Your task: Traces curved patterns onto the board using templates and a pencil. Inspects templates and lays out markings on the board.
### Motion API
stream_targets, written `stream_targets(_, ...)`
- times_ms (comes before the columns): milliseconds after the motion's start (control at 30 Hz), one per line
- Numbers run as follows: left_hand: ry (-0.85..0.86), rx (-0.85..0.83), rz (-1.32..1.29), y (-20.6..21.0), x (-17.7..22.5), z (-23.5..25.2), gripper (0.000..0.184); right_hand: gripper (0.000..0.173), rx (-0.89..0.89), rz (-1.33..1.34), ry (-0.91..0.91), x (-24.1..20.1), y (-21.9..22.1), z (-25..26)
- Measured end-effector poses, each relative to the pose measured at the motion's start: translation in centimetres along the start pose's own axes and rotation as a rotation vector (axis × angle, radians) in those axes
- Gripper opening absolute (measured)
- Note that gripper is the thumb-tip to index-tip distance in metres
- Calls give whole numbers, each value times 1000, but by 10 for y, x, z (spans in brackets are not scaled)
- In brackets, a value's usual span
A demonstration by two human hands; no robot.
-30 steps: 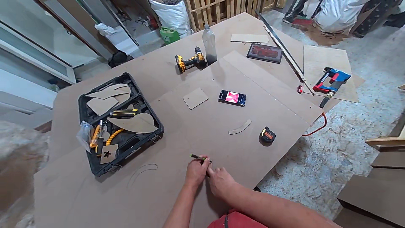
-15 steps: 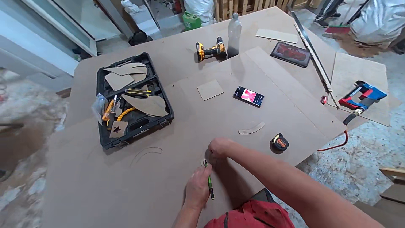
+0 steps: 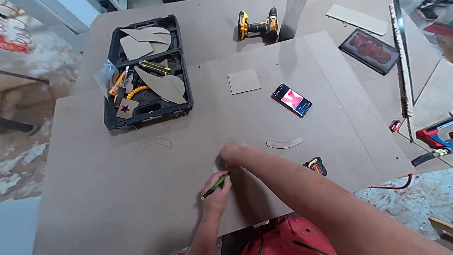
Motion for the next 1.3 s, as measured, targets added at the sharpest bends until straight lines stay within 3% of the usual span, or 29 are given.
stream_targets(467,227,131,146,14,8,-1,16,25,-45,-70,-21,2,-4,10)
stream_targets(767,158,164,138,4,-4,-20,18,29,-51,-85,-44,1,-4,9)
stream_targets(1300,164,38,60,-11,-21,-16,19,28,-37,-85,-29,2,-3,9)
Point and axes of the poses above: each hand's wrist, its own z-axis towards the middle knuckle, its own y-axis out of the palm, x = y × z, the point moved 2 cm from there along z, towards the middle knuckle
